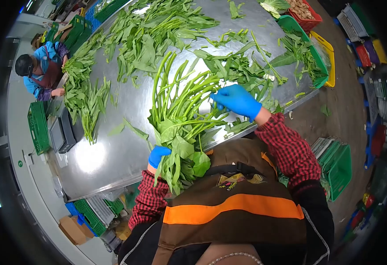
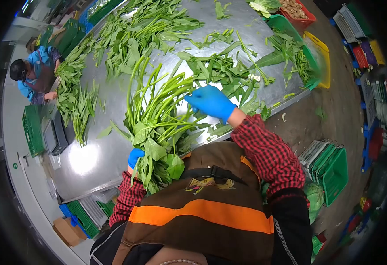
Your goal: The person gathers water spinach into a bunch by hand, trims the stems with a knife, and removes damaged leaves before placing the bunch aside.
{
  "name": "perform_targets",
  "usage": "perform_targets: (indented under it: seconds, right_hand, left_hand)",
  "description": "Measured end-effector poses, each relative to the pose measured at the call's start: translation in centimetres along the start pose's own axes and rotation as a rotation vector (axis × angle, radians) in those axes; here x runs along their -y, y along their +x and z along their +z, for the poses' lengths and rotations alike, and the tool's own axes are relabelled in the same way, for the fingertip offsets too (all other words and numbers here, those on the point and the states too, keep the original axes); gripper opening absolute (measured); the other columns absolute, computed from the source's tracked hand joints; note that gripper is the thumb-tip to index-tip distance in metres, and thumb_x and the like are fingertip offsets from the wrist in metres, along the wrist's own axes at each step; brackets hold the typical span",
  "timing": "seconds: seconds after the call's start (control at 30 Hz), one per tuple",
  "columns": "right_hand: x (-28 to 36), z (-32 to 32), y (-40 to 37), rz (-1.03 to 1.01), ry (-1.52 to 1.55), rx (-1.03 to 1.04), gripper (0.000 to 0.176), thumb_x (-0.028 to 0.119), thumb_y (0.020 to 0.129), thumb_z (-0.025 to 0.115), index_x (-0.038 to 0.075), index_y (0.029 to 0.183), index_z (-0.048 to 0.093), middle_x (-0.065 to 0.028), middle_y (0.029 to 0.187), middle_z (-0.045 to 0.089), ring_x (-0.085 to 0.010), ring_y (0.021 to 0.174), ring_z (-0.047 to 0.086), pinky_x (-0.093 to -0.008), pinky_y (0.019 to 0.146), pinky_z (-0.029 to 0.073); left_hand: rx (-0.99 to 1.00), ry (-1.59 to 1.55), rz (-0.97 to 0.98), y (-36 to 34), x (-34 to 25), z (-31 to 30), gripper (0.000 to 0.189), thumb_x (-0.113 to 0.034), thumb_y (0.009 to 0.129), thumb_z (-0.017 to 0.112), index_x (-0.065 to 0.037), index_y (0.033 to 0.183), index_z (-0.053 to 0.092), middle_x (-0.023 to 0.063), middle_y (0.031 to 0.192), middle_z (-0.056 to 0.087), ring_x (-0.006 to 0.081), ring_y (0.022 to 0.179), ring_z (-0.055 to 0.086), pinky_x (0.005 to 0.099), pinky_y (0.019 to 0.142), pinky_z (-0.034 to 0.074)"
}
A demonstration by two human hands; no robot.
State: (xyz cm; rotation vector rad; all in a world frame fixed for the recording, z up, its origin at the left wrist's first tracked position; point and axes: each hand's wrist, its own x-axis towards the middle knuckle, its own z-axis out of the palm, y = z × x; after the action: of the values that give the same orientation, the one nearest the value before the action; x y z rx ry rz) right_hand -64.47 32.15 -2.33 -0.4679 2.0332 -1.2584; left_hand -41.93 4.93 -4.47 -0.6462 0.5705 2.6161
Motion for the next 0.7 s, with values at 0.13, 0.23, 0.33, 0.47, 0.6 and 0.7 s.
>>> perform_targets:
  seconds: [0.13,0.23,0.33,0.47,0.6,0.7]
  right_hand:
    - [-7.6,-3.9,4.4,0.003,-0.054,-0.508,0.035,0.035,0.086,0.061,0.002,0.095,0.069,-0.0109,0.074,0.066,-0.0180,0.069,0.062,-0.0330,0.067,0.049]
    - [-2.0,-5.0,0.8,-0.178,-0.271,-0.736,0.029,0.032,0.085,0.064,0.004,0.093,0.069,-0.0097,0.083,0.066,-0.0201,0.074,0.063,-0.0334,0.068,0.048]
    - [3.0,-3.2,-1.2,-0.437,-0.078,-0.626,0.025,0.030,0.080,0.069,0.007,0.091,0.069,-0.0074,0.089,0.064,-0.0245,0.080,0.062,-0.0361,0.068,0.048]
    - [5.1,-0.2,-1.2,-0.758,-0.488,-0.229,0.021,0.028,0.073,0.073,0.012,0.085,0.069,-0.0050,0.083,0.060,-0.0266,0.078,0.058,-0.0385,0.067,0.046]
    - [5.2,1.1,-0.8,-0.869,-0.611,-0.181,0.017,0.026,0.072,0.072,0.013,0.081,0.067,-0.0049,0.073,0.055,-0.0257,0.073,0.056,-0.0387,0.064,0.045]
    - [4.8,1.0,-0.6,-0.907,-0.651,-0.139,0.016,0.025,0.074,0.071,0.014,0.085,0.069,-0.0034,0.076,0.059,-0.0257,0.072,0.057,-0.0382,0.062,0.046]
  left_hand:
    - [0.022,-0.011,-0.093,-0.6,-0.6,-0.9,0.075,0.005,0.069,0.056,-0.001,0.141,0.035,0.0190,0.133,0.050,0.0354,0.119,0.053,0.0465,0.101,0.044]
    - [0.056,0.036,-0.057,-0.6,-0.6,-0.7,0.079,0.006,0.068,0.059,-0.002,0.142,0.033,0.0185,0.134,0.049,0.0352,0.120,0.052,0.0465,0.102,0.043]
    - [0.038,0.045,-0.046,0.1,0.0,0.7,0.080,0.006,0.068,0.060,-0.003,0.143,0.033,0.0181,0.134,0.049,0.0344,0.121,0.051,0.0459,0.102,0.043]
    - [0.050,0.123,-0.025,0.9,0.6,4.0,0.082,0.000,0.065,0.056,0.000,0.143,0.031,0.0218,0.137,0.045,0.0380,0.125,0.047,0.0485,0.107,0.036]
    - [0.017,0.119,-0.126,0.8,0.6,4.0,0.081,0.004,0.067,0.057,-0.001,0.143,0.031,0.0172,0.134,0.049,0.0326,0.122,0.050,0.0422,0.107,0.038]
    - [0.018,0.105,-0.110,0.7,0.9,3.8,0.079,0.003,0.067,0.056,-0.001,0.143,0.032,0.0171,0.134,0.049,0.0318,0.122,0.050,0.0413,0.107,0.038]
